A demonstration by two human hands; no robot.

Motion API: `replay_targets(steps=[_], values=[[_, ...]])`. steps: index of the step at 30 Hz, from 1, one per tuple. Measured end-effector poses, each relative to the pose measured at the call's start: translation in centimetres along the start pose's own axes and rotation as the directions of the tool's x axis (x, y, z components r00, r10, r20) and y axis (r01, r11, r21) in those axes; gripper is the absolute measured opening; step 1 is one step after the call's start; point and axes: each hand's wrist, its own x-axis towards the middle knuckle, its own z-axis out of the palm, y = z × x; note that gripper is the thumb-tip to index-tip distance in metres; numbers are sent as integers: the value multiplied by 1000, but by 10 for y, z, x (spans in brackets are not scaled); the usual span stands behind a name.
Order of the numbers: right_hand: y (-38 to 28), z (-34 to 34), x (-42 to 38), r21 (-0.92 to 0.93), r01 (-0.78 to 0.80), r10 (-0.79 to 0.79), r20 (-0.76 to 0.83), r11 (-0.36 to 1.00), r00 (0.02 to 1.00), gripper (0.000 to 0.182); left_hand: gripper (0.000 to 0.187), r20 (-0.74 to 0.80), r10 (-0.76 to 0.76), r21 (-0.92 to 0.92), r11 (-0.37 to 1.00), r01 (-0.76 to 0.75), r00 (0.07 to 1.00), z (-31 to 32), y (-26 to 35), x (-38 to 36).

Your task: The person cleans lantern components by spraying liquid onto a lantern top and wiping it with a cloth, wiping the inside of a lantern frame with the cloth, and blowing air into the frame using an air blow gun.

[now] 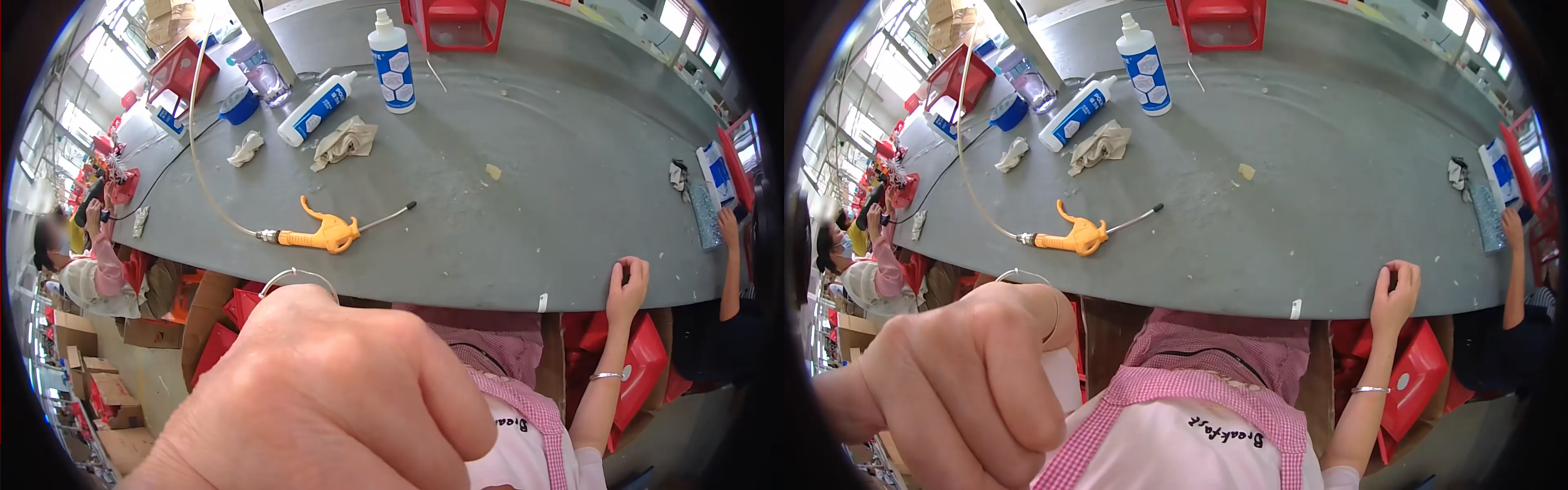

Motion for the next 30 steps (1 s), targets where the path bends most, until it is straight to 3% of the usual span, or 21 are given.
replay_targets(steps=[7, 9, 11, 13, 15, 17, 18, 20, 21, 23, 25, 27, 30], values=[[2, -6, 4, 2, -7, 7, 35, 1000, 999, 7, 6, -67, 155, -143, 976, -163, 986, 30, -93, 63], [6, -6, 2, -25, 44, -44, -2, 999, 999, 7, 6, -74, 191, -146, 969, -200, 979, -14, -70, 51], [10, -4, 4, -9, 107, -107, -13, 994, 994, 8, 6, -90, 226, -113, 965, -235, 970, -10, -67, 44], [14, -5, 4, -7, 115, -115, 3, 993, 993, 8, 16, -295, 187, -36, 978, -206, 937, -16, -72, 17], [20, -6, 4, -27, 124, -123, 38, 992, 992, 9, 9, -469, 90, 138, 990, -27, 879, -28, -60, -16], [30, -7, 6, -32, 141, -138, 94, 990, 986, 11, 7, -740, 94, 198, 977, 81, 666, -31, -44, -58], [32, -8, 6, -43, 159, -154, 105, 986, 983, 11, 7, -759, 115, 238, 965, 109, 640, -32, -34, -83], [25, -2, 16, -20, 212, -207, 136, 977, 969, 11, 12, -952, 226, 271, 934, 231, 204, -28, -16, -138], [14, 1, 19, 55, 150, -157, 143, 987, 977, 11, 12, -950, 257, 297, 921, 252, 179, -26, -9, -166], [-9, 2, 22, 180, 9, -41, 171, 984, 984, 12, 10, -897, 385, 208, 803, 559, -218, -14, -3, -227], [-37, 8, 29, 240, 78, -123, 181, 968, 976, 12, 11, -867, 341, -26, 695, 718, -363, 7, -3, -299], [-68, 16, 31, 320, 164, -227, 171, 933, 959, 12, 10, -795, 277, -258, 651, 714, -540, 36, -16, -361], [-111, 26, 21, 392, 208, -307, 209, 896, 929, 10, 7, -709, 76, -523, 609, 596, -701, 83, -46, -442]])
